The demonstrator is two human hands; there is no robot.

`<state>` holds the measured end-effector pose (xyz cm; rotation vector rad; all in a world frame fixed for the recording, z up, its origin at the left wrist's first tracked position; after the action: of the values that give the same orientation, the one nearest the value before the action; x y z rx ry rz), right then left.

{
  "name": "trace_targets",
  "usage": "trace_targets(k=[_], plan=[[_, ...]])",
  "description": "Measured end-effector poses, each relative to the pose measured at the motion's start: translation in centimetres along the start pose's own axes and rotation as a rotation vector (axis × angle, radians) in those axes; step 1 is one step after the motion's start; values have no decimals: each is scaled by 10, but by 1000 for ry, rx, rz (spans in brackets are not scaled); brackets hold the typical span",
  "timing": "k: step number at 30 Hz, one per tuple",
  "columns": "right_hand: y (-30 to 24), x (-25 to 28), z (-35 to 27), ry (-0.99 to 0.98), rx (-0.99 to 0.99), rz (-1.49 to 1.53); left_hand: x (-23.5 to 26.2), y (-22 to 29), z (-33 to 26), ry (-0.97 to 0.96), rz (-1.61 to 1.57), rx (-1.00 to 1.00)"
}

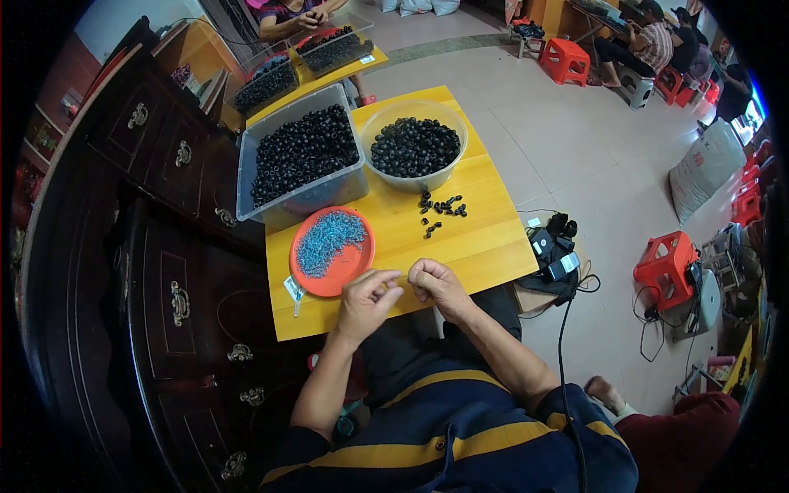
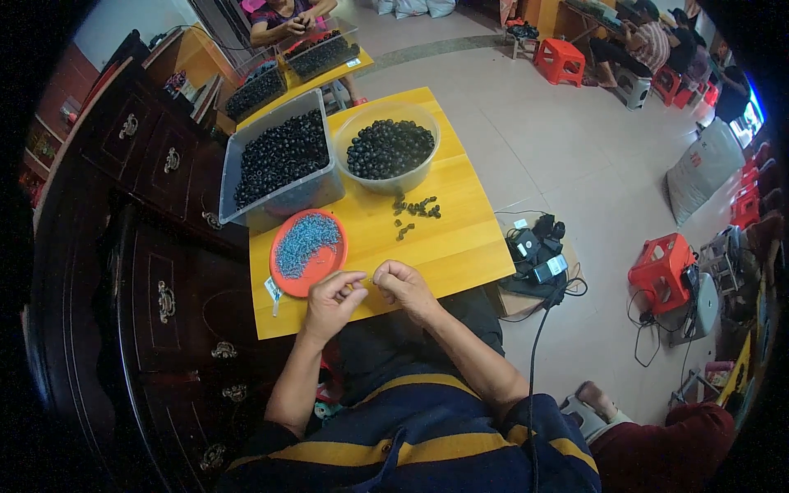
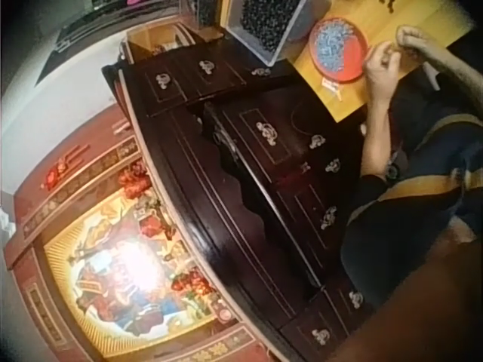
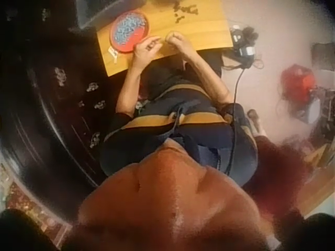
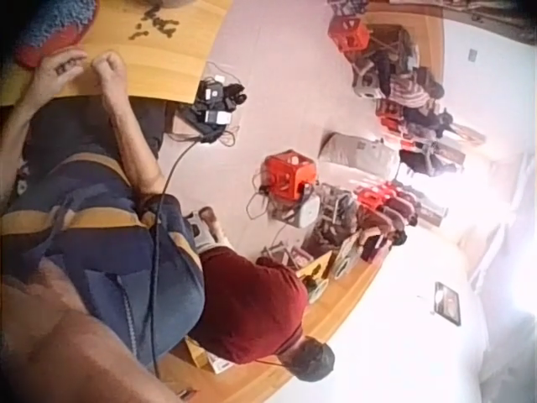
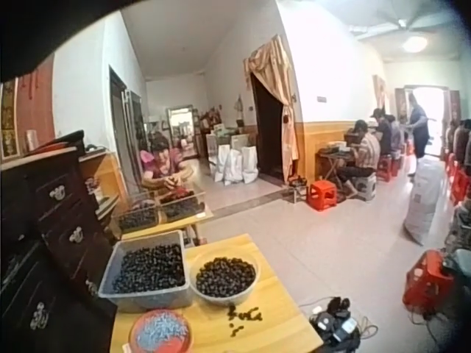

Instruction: The person assembles small black components by hand, arranges them on the table, and sorts through beads in a tray and plastic containers.

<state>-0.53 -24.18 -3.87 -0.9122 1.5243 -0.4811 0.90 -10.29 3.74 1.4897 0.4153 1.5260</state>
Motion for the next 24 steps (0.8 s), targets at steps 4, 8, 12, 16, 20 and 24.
trace_targets(k=[4, 8, 12, 16, 20, 24], plan=[[2, -1, -1, -26, 7, -19, -11, 5, -1, 37, -118, -15], [4, -1, -3, 2, -12, -25, -12, 3, 0, 99, -96, -56], [5, -1, -2, -10, -7, 2, -15, -6, -2, 103, -102, -31], [3, 0, -2, 7, -15, -36, -18, -30, -4, 122, -238, 72], [-4, 18, 2, 3, 92, -129, -18, -36, -6, 112, -266, 118], [-12, 31, 0, 123, 191, -293, -26, -43, -9, 78, -346, 154]])
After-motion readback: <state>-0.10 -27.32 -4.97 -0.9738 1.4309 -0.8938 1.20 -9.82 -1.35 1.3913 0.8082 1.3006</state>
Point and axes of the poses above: each hand's wrist, its own z-axis towards the middle knuckle, its own x-axis out of the back of the hand, y = z × x, the point moved 8 cm from there along z, towards the middle knuckle, and after that the axes turned 9 degrees about z, right-handed, at the moved point
